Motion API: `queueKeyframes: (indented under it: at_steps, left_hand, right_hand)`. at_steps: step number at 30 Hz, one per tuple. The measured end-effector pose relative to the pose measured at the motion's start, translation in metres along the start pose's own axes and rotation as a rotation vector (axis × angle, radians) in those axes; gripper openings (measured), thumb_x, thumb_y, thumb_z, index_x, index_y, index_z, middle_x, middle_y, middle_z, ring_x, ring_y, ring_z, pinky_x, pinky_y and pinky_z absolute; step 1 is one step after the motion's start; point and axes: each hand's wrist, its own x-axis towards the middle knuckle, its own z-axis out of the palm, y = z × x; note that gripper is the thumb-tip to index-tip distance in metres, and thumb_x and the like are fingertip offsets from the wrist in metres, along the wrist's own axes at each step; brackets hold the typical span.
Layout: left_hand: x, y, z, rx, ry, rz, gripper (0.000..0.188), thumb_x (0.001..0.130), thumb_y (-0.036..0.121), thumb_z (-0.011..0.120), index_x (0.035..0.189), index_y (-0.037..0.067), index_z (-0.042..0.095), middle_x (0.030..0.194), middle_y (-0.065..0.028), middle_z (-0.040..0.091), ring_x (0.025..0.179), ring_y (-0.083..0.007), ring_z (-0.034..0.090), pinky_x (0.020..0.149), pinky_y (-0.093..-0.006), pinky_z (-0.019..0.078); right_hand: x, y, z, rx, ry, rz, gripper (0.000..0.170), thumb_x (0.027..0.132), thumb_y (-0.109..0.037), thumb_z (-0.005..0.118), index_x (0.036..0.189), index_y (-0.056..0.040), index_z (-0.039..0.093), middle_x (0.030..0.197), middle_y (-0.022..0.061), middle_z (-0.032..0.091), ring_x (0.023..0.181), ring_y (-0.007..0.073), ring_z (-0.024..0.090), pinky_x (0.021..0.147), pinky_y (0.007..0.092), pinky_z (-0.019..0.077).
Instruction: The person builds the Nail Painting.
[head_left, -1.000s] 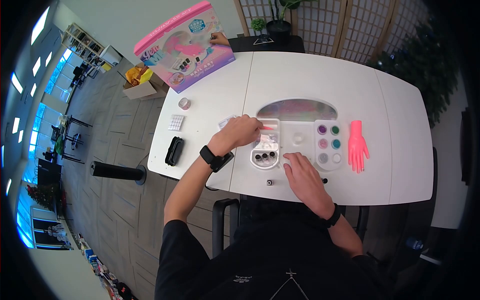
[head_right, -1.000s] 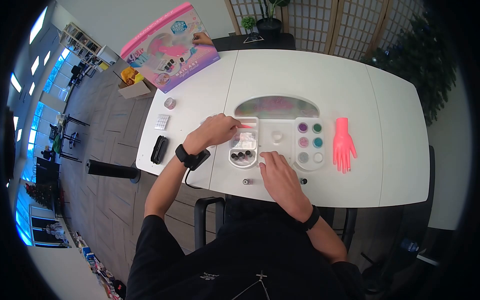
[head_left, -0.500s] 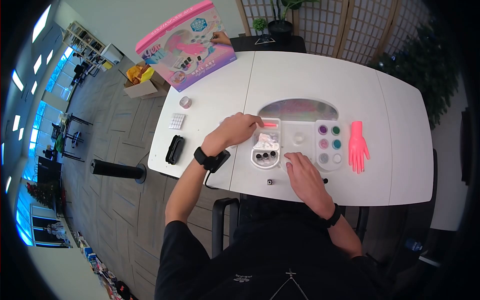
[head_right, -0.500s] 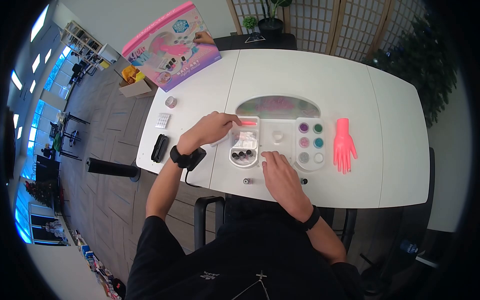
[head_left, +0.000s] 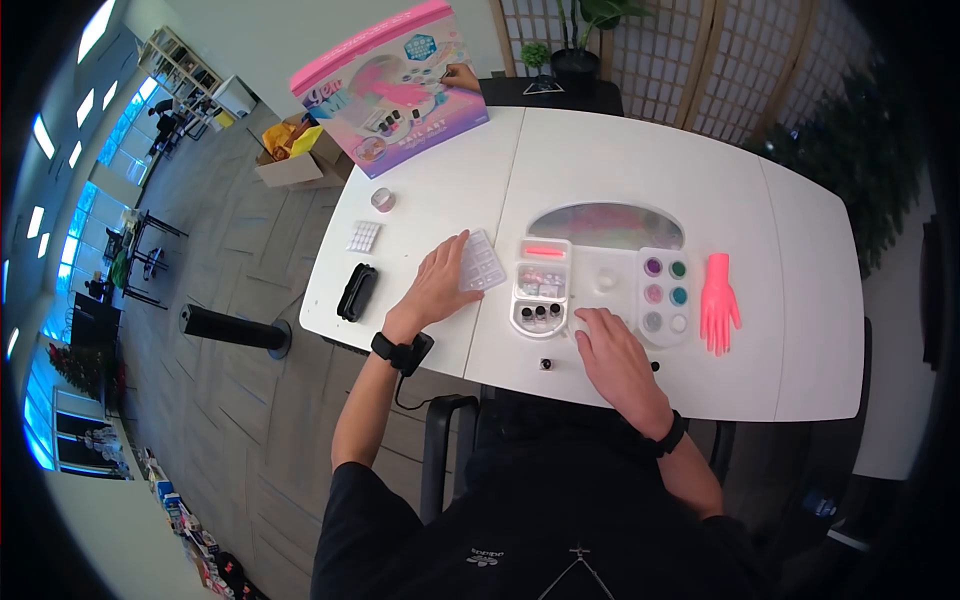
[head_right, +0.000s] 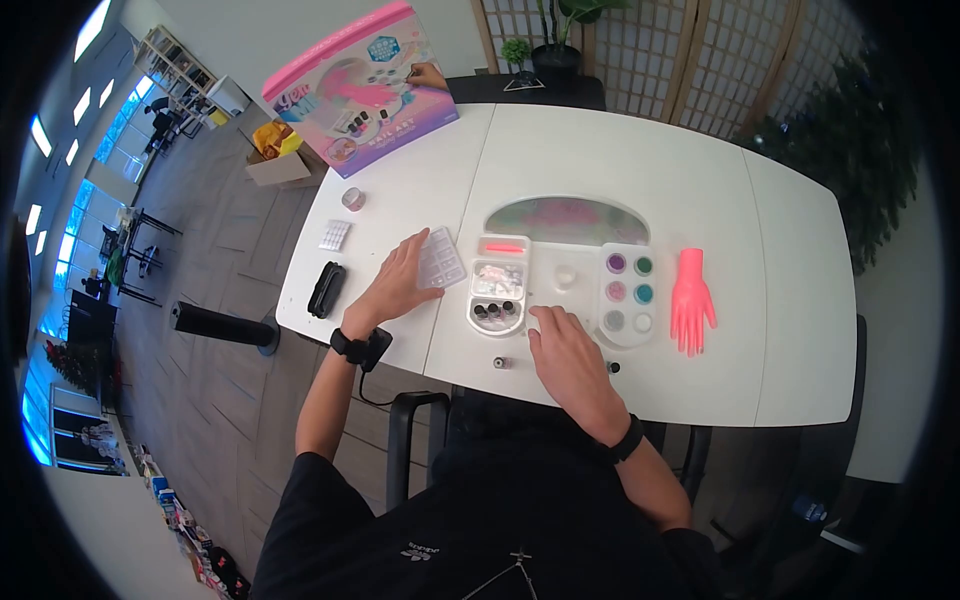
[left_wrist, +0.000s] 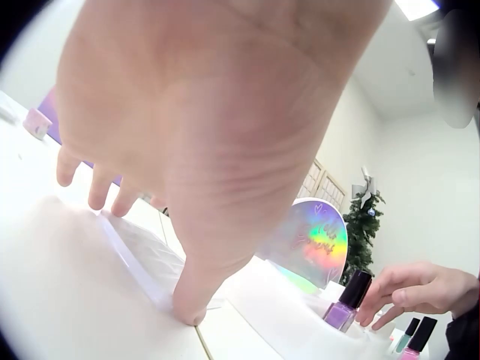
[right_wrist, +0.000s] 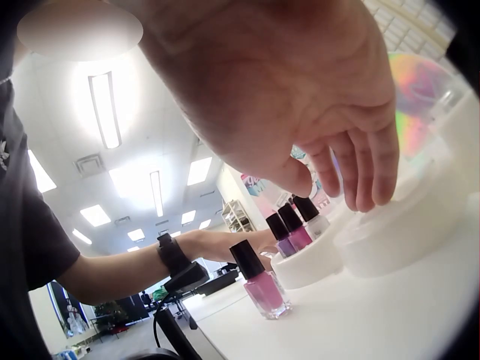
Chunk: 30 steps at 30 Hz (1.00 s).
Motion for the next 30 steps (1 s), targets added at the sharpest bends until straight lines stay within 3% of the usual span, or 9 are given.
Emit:
queueKeyframes:
  at_steps: [7, 10, 13, 16, 20, 23, 26, 29, 30]
  left_hand:
    - [0.009, -0.008, -0.001, -0.063, 0.001, -0.047, 0.129, 0.075, 0.032, 0.098, 0.173, 0.006, 0.018, 0.168, -0.0295, 0.035, 0.152, -0.0542, 0.040, 0.127, -0.0627, 0.0354]
    - [0.007, 0.001, -0.010, -0.068, 0.021, -0.061, 0.126, 0.075, 0.028, 0.098, 0.171, 0.006, 0.020, 0.165, -0.0293, 0.037, 0.153, -0.0528, 0.038, 0.127, -0.0598, 0.0369]
    - [-0.002, 0.019, -0.026, -0.121, 0.127, 0.031, 0.123, 0.079, 0.025, 0.098, 0.170, 0.003, 0.018, 0.168, -0.0295, 0.032, 0.159, -0.0471, 0.033, 0.133, -0.0509, 0.0329]
    - [-0.018, 0.054, -0.039, -0.129, 0.279, 0.302, 0.123, 0.077, 0.017, 0.099, 0.169, 0.002, 0.019, 0.167, -0.0289, 0.033, 0.159, -0.0452, 0.033, 0.133, -0.0481, 0.0331]
    - [-0.039, 0.116, -0.056, -0.111, 0.254, 0.559, 0.123, 0.076, 0.014, 0.100, 0.170, 0.012, 0.020, 0.169, -0.0285, 0.031, 0.153, -0.0483, 0.042, 0.126, -0.0506, 0.0446]
    - [-0.046, 0.142, -0.054, -0.088, 0.176, 0.606, 0.111, 0.077, 0.011, 0.098, 0.167, 0.013, 0.034, 0.170, -0.0274, 0.031, 0.145, -0.0487, 0.051, 0.119, -0.0507, 0.0511]
    - [-0.047, 0.150, -0.051, -0.287, 0.168, 0.636, 0.116, 0.080, 0.010, 0.099, 0.169, 0.013, 0.025, 0.173, -0.0254, 0.027, 0.141, -0.0417, 0.057, 0.118, -0.0476, 0.0530]
    - [-0.040, 0.146, -0.044, -0.740, 0.202, 0.501, 0.092, 0.090, 0.009, 0.091, 0.164, 0.008, 0.036, 0.165, -0.0218, 0.045, 0.135, -0.0312, 0.063, 0.115, -0.0453, 0.0543]
    - [-0.038, 0.146, -0.046, -0.796, 0.115, 0.403, 0.081, 0.094, 0.008, 0.088, 0.160, 0.006, 0.042, 0.158, -0.0197, 0.052, 0.132, -0.0278, 0.065, 0.113, -0.0437, 0.0547]
  right_hand:
    - [0.001, -0.003, -0.001, -0.003, -0.030, 0.021, 0.030, 0.107, -0.014, 0.064, 0.133, 0.0009, 0.062, 0.120, 0.0178, 0.069, 0.113, 0.0370, 0.068, 0.097, 0.0480, 0.0562]
    - [0.001, -0.005, -0.002, 0.032, -0.014, 0.041, 0.030, 0.108, -0.016, 0.063, 0.134, 0.0004, 0.062, 0.120, 0.0181, 0.069, 0.113, 0.0375, 0.068, 0.097, 0.0481, 0.0562]
    - [0.002, -0.008, -0.004, 0.127, 0.015, 0.104, 0.030, 0.110, -0.017, 0.063, 0.135, 0.0002, 0.062, 0.119, 0.0183, 0.070, 0.112, 0.0367, 0.069, 0.095, 0.0472, 0.0571]
    - [0.005, -0.020, -0.014, 0.301, 0.026, 0.212, 0.032, 0.111, -0.018, 0.062, 0.139, 0.0001, 0.060, 0.121, 0.0182, 0.071, 0.111, 0.0341, 0.072, 0.093, 0.0453, 0.0582]
    - [0.007, -0.023, -0.015, 0.476, 0.098, 0.151, 0.036, 0.113, -0.017, 0.061, 0.144, 0.0009, 0.055, 0.125, 0.0183, 0.075, 0.106, 0.0294, 0.076, 0.090, 0.0412, 0.0592]
    - [0.005, -0.017, -0.014, 0.723, 0.024, 0.183, 0.034, 0.114, -0.013, 0.060, 0.143, 0.0022, 0.053, 0.123, 0.0190, 0.077, 0.101, 0.0271, 0.077, 0.091, 0.0386, 0.0590]
    - [0.004, -0.015, -0.019, 0.866, -0.007, 0.243, 0.028, 0.116, -0.009, 0.055, 0.141, 0.0028, 0.054, 0.123, 0.0122, 0.076, 0.103, 0.0161, 0.073, 0.093, 0.0333, 0.0567]
    - [0.002, -0.015, -0.026, 0.808, 0.015, 0.225, 0.026, 0.115, -0.009, 0.057, 0.138, 0.0024, 0.054, 0.124, 0.0125, 0.077, 0.105, 0.0150, 0.074, 0.095, 0.0321, 0.0561]
    - [0.002, -0.017, -0.029, 0.764, 0.007, 0.222, 0.028, 0.115, -0.009, 0.057, 0.140, 0.0025, 0.054, 0.125, 0.0133, 0.077, 0.106, 0.0164, 0.074, 0.096, 0.0328, 0.0560]
